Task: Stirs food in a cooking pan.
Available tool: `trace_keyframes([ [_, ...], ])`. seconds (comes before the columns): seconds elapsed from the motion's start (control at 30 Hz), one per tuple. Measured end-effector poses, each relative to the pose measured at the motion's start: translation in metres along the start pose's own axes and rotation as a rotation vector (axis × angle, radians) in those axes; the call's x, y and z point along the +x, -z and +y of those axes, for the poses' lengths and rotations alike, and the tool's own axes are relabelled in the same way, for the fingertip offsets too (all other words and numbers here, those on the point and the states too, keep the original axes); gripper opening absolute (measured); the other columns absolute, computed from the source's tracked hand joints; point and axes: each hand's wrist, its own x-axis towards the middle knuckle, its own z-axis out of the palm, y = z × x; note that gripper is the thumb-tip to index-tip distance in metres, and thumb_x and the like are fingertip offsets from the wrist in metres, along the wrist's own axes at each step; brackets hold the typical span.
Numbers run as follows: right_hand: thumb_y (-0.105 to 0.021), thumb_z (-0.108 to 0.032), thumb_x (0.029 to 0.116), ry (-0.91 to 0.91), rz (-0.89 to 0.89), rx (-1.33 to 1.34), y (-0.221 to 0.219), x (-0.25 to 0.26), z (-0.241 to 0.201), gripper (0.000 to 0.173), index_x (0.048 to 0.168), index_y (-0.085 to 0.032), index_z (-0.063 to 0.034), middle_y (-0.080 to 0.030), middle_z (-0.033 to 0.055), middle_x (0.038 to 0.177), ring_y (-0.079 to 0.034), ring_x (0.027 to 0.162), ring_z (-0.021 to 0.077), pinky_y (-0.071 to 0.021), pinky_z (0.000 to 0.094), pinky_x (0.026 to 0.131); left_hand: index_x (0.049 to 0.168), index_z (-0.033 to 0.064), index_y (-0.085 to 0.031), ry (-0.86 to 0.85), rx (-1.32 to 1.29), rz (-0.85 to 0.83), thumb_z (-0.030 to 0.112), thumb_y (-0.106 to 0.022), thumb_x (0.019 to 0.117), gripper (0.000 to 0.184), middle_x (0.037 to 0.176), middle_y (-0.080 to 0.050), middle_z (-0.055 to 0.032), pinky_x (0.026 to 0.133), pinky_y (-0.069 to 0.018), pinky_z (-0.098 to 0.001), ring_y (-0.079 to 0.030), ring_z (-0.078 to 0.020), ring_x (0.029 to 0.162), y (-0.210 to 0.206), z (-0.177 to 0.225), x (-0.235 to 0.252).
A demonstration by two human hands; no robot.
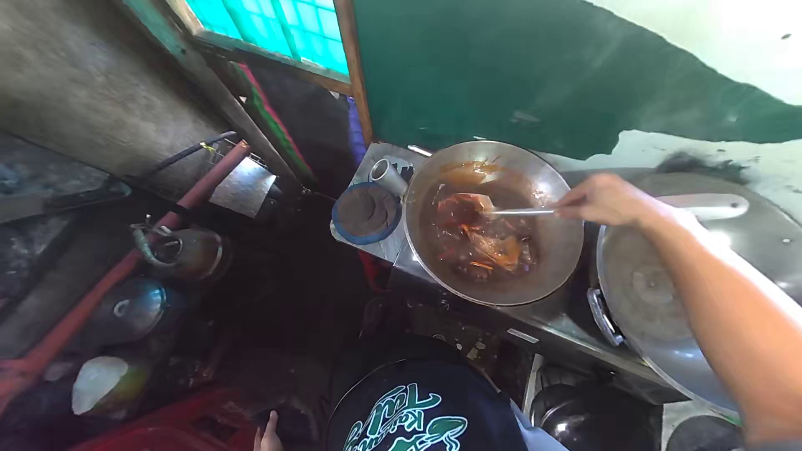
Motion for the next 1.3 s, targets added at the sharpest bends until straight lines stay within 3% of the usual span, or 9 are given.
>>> trace_keyframes([
  [0.13, -0.077, -0.014, 0.0938, 0.018, 0.192, -0.060, 0.019, -0.040, -0.018, 0.011, 0.102, -0.081, -0.0090, -0.075, 0.0194, 0.089, -0.072, 0.086, 0.0415, -0.0513, 0.0692, 0.077, 0.153, 0.0014, -0.036, 0.103, 0.089, 0.025, 0.026, -0.051, 0.1081, 0.054, 0.143, -0.050, -0.0241, 0.096, -0.0480, -0.0469, -0.056, -0.0269, 0.116, 0.002, 0.003, -0.018],
  [0.27, -0.075, -0.021, 0.0957, 0.019, 0.314, -0.245, 0.027, -0.059, -0.022, 0.013, 0.106, -0.081, -0.0144, -0.075, 0.0208, 0.092, -0.070, 0.086, 0.0487, -0.0480, 0.0735, 0.072, 0.153, 0.0015, -0.038, 0.090, 0.071, 0.003, 0.028, -0.053, 0.1072, 0.055, 0.144, -0.051, -0.0240, 0.099, -0.0479, -0.0502, -0.057, -0.0297, 0.120, -0.004, 0.000, -0.009],
  [0.4, -0.061, -0.029, 0.1038, -0.250, 0.366, -0.230, 0.018, -0.036, -0.011, 0.027, 0.118, -0.077, -0.0107, -0.071, 0.0305, 0.106, -0.064, 0.104, 0.0576, -0.0446, 0.0767, 0.084, 0.152, 0.0011, -0.040, 0.002, -0.007, -0.073, 0.026, -0.057, 0.1052, 0.055, 0.141, -0.055, -0.0230, 0.104, -0.0487, -0.0488, -0.059, -0.0291, 0.122, -0.025, 0.007, 0.009],
  [0.5, -0.062, -0.027, 0.1022, -0.360, 0.364, -0.157, 0.002, -0.013, 0.003, 0.028, 0.111, -0.076, -0.0043, -0.069, 0.0342, 0.105, -0.063, 0.105, 0.0590, -0.0444, 0.0786, 0.082, 0.152, 0.0017, -0.039, -0.021, 0.004, -0.119, 0.025, -0.056, 0.1057, 0.054, 0.140, -0.055, -0.0228, 0.102, -0.0496, -0.0496, -0.059, -0.0291, 0.120, -0.043, 0.032, 0.005],
  [0.6, -0.069, -0.021, 0.0976, -0.268, 0.229, -0.035, -0.019, -0.002, 0.011, 0.021, 0.097, -0.078, -0.0022, -0.071, 0.0291, 0.093, -0.067, 0.094, 0.0520, -0.0480, 0.0755, 0.080, 0.151, 0.0021, -0.039, -0.042, -0.033, -0.145, 0.023, -0.055, 0.1060, 0.052, 0.138, -0.056, -0.0213, 0.099, -0.0513, -0.0460, -0.061, -0.0252, 0.116, -0.054, 0.048, 0.000],
  [0.73, -0.068, -0.018, 0.1003, -0.259, 0.052, 0.139, -0.024, -0.010, -0.009, 0.020, 0.098, -0.078, -0.0009, -0.071, 0.0215, 0.085, -0.065, 0.078, 0.0359, -0.0495, 0.0609, 0.075, 0.151, 0.0011, -0.039, -0.059, -0.030, -0.131, 0.023, -0.056, 0.1057, 0.053, 0.136, -0.057, -0.0217, 0.098, -0.0518, -0.0445, -0.061, -0.0241, 0.114, -0.053, 0.047, 0.001],
  [1.0, -0.074, -0.018, 0.0964, -0.152, 0.195, 0.006, 0.002, -0.058, -0.020, 0.012, 0.100, -0.082, -0.0086, -0.074, 0.0179, 0.085, -0.070, 0.080, 0.0361, -0.0507, 0.0635, 0.072, 0.151, -0.0010, -0.038, -0.044, -0.008, -0.065, 0.020, -0.058, 0.1043, 0.055, 0.139, -0.055, -0.0233, 0.101, -0.0500, -0.0447, -0.060, -0.0260, 0.118, -0.039, 0.029, 0.004],
  [1.13, -0.072, -0.029, 0.0979, -0.254, 0.259, -0.111, 0.006, -0.064, -0.018, 0.019, 0.109, -0.081, -0.0155, -0.074, 0.0232, 0.095, -0.069, 0.091, 0.0496, -0.0470, 0.0740, 0.074, 0.150, -0.0014, -0.040, -0.043, -0.009, -0.067, 0.021, -0.059, 0.1041, 0.054, 0.138, -0.056, -0.0235, 0.102, -0.0498, -0.0449, -0.060, -0.0266, 0.119, -0.040, 0.023, 0.005],
  [1.3, -0.060, -0.027, 0.1034, -0.416, 0.357, -0.171, -0.009, -0.033, 0.000, 0.027, 0.110, -0.077, -0.0064, -0.070, 0.0341, 0.102, -0.064, 0.101, 0.0595, -0.0444, 0.0772, 0.079, 0.151, 0.0001, -0.039, -0.055, -0.007, -0.079, 0.022, -0.059, 0.1041, 0.056, 0.139, -0.055, -0.0232, 0.102, -0.0500, -0.0458, -0.060, -0.0267, 0.120, -0.043, 0.026, 0.005],
])
